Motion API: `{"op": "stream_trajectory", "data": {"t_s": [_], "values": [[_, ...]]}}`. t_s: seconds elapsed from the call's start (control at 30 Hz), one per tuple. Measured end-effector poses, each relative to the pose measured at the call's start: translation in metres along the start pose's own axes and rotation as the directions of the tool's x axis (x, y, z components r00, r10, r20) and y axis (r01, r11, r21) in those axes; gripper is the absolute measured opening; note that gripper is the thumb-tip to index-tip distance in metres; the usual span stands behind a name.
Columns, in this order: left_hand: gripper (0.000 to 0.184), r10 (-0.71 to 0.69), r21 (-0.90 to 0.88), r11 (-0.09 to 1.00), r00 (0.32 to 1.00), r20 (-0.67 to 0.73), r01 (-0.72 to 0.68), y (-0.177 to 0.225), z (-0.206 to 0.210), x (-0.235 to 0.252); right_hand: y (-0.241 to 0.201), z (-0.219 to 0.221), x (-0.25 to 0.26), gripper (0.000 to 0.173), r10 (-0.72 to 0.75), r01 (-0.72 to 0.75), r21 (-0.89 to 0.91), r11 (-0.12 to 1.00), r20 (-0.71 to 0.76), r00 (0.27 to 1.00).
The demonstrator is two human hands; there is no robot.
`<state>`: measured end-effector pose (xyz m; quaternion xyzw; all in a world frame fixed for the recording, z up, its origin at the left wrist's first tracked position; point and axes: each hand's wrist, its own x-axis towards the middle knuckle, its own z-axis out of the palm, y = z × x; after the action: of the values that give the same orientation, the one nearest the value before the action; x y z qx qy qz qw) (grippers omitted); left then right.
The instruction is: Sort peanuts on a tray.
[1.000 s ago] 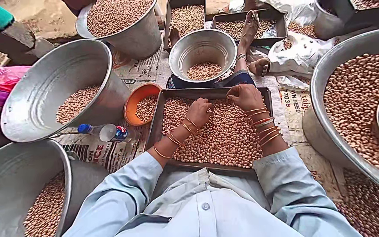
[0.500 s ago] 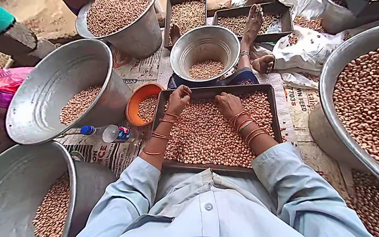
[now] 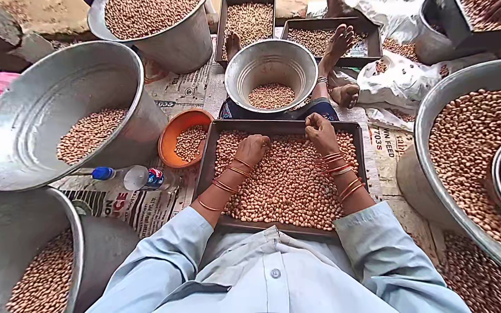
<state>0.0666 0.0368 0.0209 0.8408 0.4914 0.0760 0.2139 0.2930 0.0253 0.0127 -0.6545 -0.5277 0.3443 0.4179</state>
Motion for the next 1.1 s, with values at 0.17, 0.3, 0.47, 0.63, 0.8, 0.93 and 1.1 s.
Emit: {"op": "stream_trajectory", "data": {"t_s": [0.17, 0.3, 0.47, 0.63, 0.8, 0.93, 1.1], "values": [[0.018, -0.007, 0.049, 0.999, 1.0, -0.027, 0.009, -0.01, 0.017, 0.003, -0.005, 0.011, -0.029, 0.012, -0.184, 0.232, -0.377, 0.897, 0.16, 0.97], [0.024, -0.056, 0.117, 0.991, 0.998, -0.015, 0.057, -0.014, 0.026, 0.014, 0.002, 0.028, -0.026, 0.015, -0.192, 0.295, -0.54, 0.789, 0.24, 0.952], [0.015, -0.176, -0.293, 0.942, 0.984, -0.013, 0.164, -0.015, -0.011, 0.004, 0.003, 0.032, -0.027, 0.016, -0.183, 0.303, -0.582, 0.755, 0.257, 0.949], [0.019, -0.205, -0.729, 0.669, 0.979, 0.006, 0.144, -0.043, -0.046, -0.015, 0.008, 0.041, -0.016, 0.021, -0.133, 0.271, -0.649, 0.711, 0.254, 0.958], [0.009, -0.099, -0.238, 0.963, 0.988, 0.121, 0.125, -0.053, -0.028, -0.021, 0.008, 0.043, -0.01, 0.025, -0.081, 0.223, -0.66, 0.718, 0.239, 0.968], [0.014, -0.126, -0.079, 0.987, 0.98, 0.152, 0.139, -0.046, -0.008, -0.032, 0.003, 0.017, -0.022, 0.018, -0.01, 0.088, -0.295, 0.952, 0.256, 0.967], [0.013, -0.091, -0.048, 0.994, 0.981, 0.17, 0.1, -0.045, 0.001, -0.036, -0.002, 0.006, -0.035, 0.013, 0.054, -0.095, 0.091, 0.991, 0.376, 0.925]]}}
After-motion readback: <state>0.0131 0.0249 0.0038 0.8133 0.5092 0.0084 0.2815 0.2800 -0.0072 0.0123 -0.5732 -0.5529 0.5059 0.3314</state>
